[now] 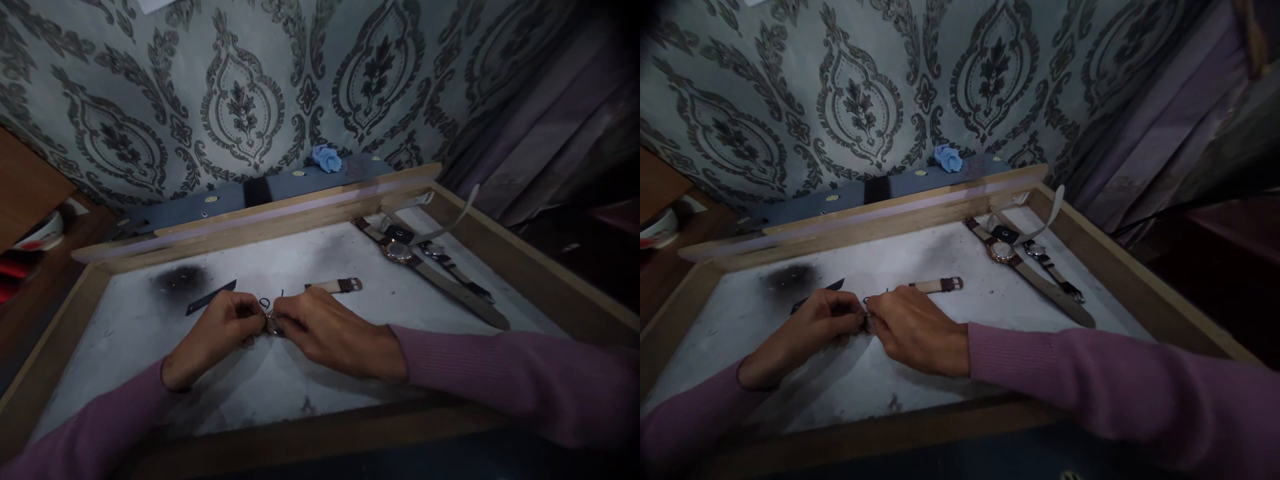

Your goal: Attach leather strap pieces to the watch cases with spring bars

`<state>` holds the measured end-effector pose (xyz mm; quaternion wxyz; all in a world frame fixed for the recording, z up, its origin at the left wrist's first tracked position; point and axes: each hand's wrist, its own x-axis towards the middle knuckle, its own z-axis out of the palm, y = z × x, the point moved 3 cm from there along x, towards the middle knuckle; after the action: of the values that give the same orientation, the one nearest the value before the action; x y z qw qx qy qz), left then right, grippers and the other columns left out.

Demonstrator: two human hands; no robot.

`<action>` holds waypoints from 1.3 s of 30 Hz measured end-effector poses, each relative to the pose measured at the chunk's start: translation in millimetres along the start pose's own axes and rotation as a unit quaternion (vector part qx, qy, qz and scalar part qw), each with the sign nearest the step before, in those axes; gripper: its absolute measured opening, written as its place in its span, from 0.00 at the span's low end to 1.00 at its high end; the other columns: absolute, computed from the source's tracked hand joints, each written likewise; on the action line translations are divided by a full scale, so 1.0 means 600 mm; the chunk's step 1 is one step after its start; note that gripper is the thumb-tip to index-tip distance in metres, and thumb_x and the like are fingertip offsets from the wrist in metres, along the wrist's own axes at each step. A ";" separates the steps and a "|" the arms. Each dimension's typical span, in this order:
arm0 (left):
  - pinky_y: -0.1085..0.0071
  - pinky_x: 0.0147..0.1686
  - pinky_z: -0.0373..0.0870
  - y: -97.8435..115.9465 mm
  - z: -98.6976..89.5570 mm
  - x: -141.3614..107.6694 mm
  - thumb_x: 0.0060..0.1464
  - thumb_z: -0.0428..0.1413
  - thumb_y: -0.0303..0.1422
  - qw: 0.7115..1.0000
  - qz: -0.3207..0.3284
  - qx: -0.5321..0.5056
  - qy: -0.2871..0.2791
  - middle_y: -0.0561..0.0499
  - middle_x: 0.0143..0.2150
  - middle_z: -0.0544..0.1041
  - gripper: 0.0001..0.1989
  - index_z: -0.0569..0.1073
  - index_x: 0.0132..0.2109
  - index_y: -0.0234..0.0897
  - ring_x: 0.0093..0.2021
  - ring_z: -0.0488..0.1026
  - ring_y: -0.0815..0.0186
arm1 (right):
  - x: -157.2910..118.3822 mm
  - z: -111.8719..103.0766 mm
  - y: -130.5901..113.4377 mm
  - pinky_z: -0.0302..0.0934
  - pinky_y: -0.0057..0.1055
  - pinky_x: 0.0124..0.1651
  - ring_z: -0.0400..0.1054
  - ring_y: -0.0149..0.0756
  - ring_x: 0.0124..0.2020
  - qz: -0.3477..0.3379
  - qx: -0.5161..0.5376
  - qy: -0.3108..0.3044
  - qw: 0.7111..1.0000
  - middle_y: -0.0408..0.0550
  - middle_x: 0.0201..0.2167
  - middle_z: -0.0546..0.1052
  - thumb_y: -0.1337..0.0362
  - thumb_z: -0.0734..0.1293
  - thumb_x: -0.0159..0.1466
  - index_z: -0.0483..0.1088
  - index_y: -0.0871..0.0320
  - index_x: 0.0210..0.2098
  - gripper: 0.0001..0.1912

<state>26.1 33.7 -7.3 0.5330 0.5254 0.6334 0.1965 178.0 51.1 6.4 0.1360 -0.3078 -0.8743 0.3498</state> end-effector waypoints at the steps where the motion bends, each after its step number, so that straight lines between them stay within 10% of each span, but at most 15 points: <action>1: 0.76 0.19 0.54 -0.001 0.000 0.000 0.39 0.55 0.34 1.000 0.000 0.000 0.000 0.55 0.20 0.69 0.08 0.72 0.25 0.32 0.18 0.61 0.74 | -0.001 0.001 0.000 0.42 0.26 0.25 0.53 0.25 0.19 0.002 -0.010 0.002 1.000 0.39 0.16 0.62 0.76 0.59 0.63 0.65 0.62 0.24 0.11; 39: 0.77 0.18 0.54 0.001 0.000 -0.001 0.41 0.55 0.34 1.000 -0.006 0.000 -0.003 0.54 0.21 0.70 0.08 0.72 0.26 0.32 0.19 0.62 0.74 | 0.001 0.001 0.001 0.42 0.26 0.24 0.54 0.25 0.18 0.003 -0.012 -0.003 1.000 0.40 0.16 0.64 0.76 0.58 0.63 0.67 0.63 0.27 0.11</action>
<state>26.3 33.5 -6.8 0.5364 0.5219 0.6350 0.1918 177.4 51.4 5.6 0.1287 -0.3106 -0.8781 0.3404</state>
